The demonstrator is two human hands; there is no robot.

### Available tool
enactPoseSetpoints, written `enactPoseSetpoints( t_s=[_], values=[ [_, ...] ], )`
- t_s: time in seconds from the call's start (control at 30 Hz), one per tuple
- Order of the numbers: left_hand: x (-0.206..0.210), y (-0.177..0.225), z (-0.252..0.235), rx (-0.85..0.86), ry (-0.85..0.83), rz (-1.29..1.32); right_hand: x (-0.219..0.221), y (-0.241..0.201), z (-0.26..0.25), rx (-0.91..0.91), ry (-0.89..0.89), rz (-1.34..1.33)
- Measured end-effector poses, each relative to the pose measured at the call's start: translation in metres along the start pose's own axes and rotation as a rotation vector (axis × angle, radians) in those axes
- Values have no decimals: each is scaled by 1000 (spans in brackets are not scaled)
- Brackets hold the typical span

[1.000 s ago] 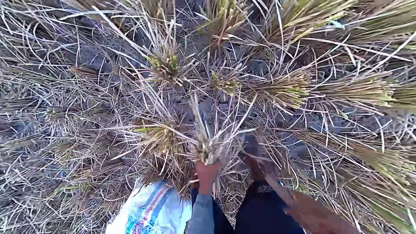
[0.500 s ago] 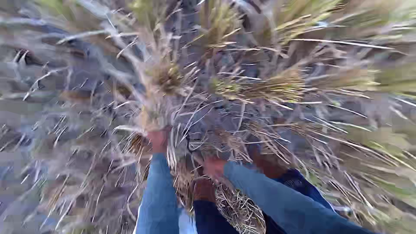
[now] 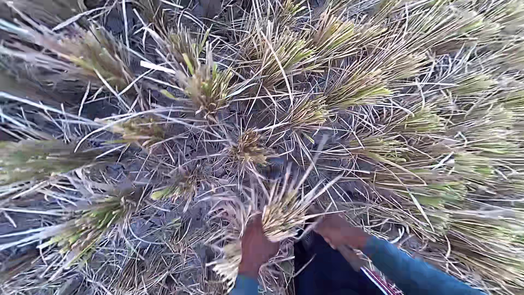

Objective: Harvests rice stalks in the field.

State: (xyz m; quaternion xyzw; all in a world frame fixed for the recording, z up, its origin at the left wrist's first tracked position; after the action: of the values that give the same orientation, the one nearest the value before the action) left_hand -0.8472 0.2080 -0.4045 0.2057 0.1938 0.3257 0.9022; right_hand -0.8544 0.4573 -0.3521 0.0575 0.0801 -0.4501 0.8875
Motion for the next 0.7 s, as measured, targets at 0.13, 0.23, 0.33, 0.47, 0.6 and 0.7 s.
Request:
enactPoseSetpoints(
  t_s=[0.13, 0.23, 0.33, 0.47, 0.6, 0.7],
  values=[
    [-59, 63, -104, -74, 286, -109, -42, -116, -104, -255, -59, 52],
    [-146, 80, -162, -123, 541, 39, -32, -190, -143, -299, -204, 446],
    [-198, 80, -215, -112, 713, 341, -22, -210, -136, -314, -283, 563],
    [-184, 94, -251, -192, 676, 426, -39, -129, -116, -232, -312, 390],
    [-126, 91, -221, -216, 664, 573, -90, -9, -41, 5, -332, 0],
    [-70, 124, -163, -194, 376, 474, -134, 76, 10, 125, -259, -116]
  ],
)
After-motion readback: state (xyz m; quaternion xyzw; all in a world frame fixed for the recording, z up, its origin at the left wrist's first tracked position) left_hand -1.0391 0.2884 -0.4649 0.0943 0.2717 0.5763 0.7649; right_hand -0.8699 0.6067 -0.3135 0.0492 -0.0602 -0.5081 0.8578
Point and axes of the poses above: each hand's wrist, its own z-axis away from the middle knuckle, its own x-axis out of the palm, y = z × x, the point moved 7 cm from there along -z, towards the middle knuckle, and after that the axes turned 3 degrees about -z, right-handed, at the moved point
